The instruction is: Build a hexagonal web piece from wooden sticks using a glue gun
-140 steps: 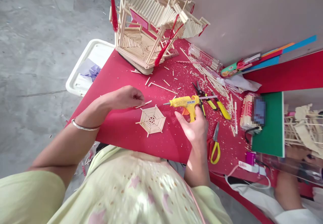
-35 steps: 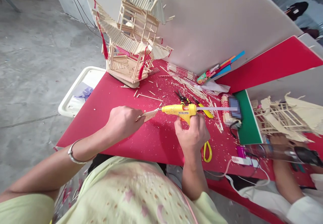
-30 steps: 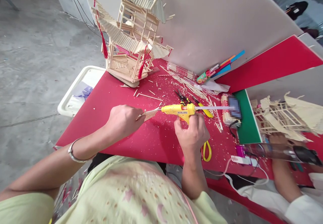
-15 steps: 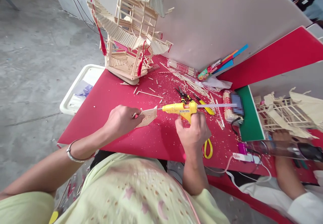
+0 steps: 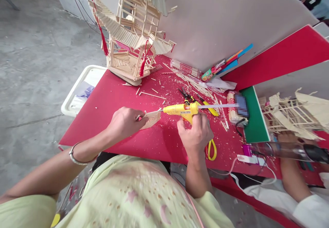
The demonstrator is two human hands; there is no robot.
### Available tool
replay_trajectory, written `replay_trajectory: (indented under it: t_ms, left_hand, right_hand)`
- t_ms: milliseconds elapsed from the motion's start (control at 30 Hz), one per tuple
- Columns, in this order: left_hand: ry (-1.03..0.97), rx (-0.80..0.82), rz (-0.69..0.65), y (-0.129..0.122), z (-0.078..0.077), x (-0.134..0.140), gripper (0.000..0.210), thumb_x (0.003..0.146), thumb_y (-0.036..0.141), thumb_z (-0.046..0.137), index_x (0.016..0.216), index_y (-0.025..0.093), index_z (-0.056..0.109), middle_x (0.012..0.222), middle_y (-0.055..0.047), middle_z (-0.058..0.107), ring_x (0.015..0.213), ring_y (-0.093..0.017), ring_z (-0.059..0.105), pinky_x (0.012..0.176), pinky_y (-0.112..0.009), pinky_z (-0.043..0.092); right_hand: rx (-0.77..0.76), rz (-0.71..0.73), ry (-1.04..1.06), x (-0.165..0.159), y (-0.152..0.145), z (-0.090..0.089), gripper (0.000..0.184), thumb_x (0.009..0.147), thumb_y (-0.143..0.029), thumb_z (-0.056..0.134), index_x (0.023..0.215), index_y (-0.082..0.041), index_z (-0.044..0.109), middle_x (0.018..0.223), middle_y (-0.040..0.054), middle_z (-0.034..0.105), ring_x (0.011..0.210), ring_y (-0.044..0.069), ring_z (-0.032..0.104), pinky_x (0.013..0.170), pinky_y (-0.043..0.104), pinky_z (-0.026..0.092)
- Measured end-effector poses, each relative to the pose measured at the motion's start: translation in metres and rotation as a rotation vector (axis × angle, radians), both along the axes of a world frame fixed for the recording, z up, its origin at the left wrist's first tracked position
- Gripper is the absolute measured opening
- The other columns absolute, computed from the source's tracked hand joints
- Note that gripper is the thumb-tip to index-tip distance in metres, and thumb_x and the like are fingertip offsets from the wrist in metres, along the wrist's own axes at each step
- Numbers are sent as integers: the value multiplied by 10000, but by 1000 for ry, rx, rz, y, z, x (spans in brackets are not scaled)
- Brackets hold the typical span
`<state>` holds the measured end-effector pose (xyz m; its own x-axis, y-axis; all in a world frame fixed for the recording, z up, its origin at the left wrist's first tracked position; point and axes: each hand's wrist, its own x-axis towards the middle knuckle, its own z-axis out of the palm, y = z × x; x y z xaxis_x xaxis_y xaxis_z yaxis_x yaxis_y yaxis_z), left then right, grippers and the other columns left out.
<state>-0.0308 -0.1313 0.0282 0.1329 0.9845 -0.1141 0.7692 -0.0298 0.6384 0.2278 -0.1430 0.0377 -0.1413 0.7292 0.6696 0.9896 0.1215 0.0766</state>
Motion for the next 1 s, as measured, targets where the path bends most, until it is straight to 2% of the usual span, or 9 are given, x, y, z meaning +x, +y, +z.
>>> replay_trajectory:
  t_ms: [200,367,533,1000]
  left_hand:
    - [-35,-20,-8,1,1,0,391,854,519,559,696,198,717,542,-2,493,526,-127,368,548,-282,272]
    - [-47,19,-5,-1,-1,-1,390,869,511,570,752,195,767,552,-14,554,518,-124,381,549,-278,272]
    - [-18,73,-9,-2,-3,-1,407,889,507,559,728,192,761,532,-18,550,505,-121,364,543,-280,258]
    - [-23,71,-18,-1,-1,1,394,888,490,562,731,191,764,533,-26,565,500,-123,383,546,-280,253]
  right_hand:
    - [-44,63,106,-12,-1,3,261,849,-340,627,1049,-174,643,867,64,655,763,222,635,639,321,478]
    - [-72,126,161,-25,-2,3,277,842,-312,612,1082,-177,635,892,60,671,795,218,654,667,308,499]
    - [-92,90,146,-28,-2,2,254,850,-344,604,1045,-184,640,865,60,665,761,218,648,649,313,487]
    - [-75,101,125,-25,-2,0,246,866,-324,584,1040,-160,643,856,64,655,753,220,628,631,315,474]
